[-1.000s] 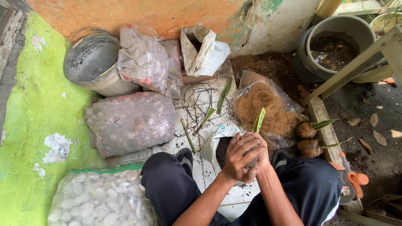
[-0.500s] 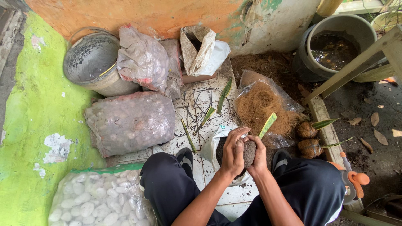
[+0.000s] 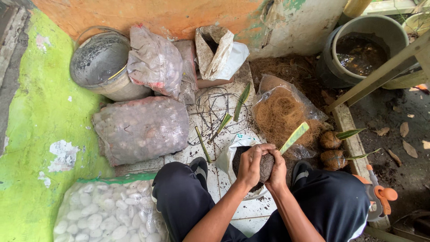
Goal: The person sits on the floor and wraps a plant cutting with soil and fibrous material by hand. They repeatedly add soil, press it around the cutting, and adjust the wrapping to form a compact ball.
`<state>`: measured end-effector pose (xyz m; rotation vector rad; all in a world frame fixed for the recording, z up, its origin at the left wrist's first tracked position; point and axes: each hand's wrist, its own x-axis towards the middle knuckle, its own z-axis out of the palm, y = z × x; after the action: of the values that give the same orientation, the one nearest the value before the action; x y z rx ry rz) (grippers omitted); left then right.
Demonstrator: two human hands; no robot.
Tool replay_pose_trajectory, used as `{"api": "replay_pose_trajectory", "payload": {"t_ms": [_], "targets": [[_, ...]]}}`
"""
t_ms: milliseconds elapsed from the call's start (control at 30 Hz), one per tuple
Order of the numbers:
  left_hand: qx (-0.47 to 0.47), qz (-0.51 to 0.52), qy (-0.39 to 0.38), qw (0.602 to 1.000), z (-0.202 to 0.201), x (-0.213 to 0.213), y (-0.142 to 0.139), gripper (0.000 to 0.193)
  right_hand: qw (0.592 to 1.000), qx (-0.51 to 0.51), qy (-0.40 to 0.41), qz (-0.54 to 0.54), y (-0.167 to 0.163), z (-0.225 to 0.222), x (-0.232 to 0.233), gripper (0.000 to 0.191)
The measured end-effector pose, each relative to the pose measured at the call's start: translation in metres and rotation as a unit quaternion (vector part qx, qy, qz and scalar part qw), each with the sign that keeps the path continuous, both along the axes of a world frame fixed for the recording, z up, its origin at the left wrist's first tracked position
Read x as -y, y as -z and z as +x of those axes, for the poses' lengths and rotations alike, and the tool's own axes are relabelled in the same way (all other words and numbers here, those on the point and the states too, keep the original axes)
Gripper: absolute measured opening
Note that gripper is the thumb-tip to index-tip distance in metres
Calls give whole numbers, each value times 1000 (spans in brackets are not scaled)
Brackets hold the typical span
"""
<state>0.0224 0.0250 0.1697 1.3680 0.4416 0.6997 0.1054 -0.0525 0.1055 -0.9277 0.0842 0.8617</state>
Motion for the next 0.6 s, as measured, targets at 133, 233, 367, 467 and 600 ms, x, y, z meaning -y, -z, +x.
{"api": "replay_pose_trajectory", "payload": {"t_ms": [133, 233, 367, 467, 600], "targets": [[-15, -3, -30, 999, -1, 8, 1, 55, 1000, 25, -7, -11, 9, -1, 6, 25], [-28, 10, -51, 998, 0, 10, -4, 53, 1000, 23, 3, -17, 11, 0, 6, 23], [-24, 15, -59, 998, 1, 11, -12, 51, 999, 24, -7, -26, 8, 3, 3, 23], [-40, 25, -65, 997, 0, 10, -16, 50, 1000, -7, -14, -23, 3, 4, 1, 23], [-27, 19, -79, 996, -1, 12, -18, 53, 998, -52, -23, -3, -9, 5, -1, 23]]}}
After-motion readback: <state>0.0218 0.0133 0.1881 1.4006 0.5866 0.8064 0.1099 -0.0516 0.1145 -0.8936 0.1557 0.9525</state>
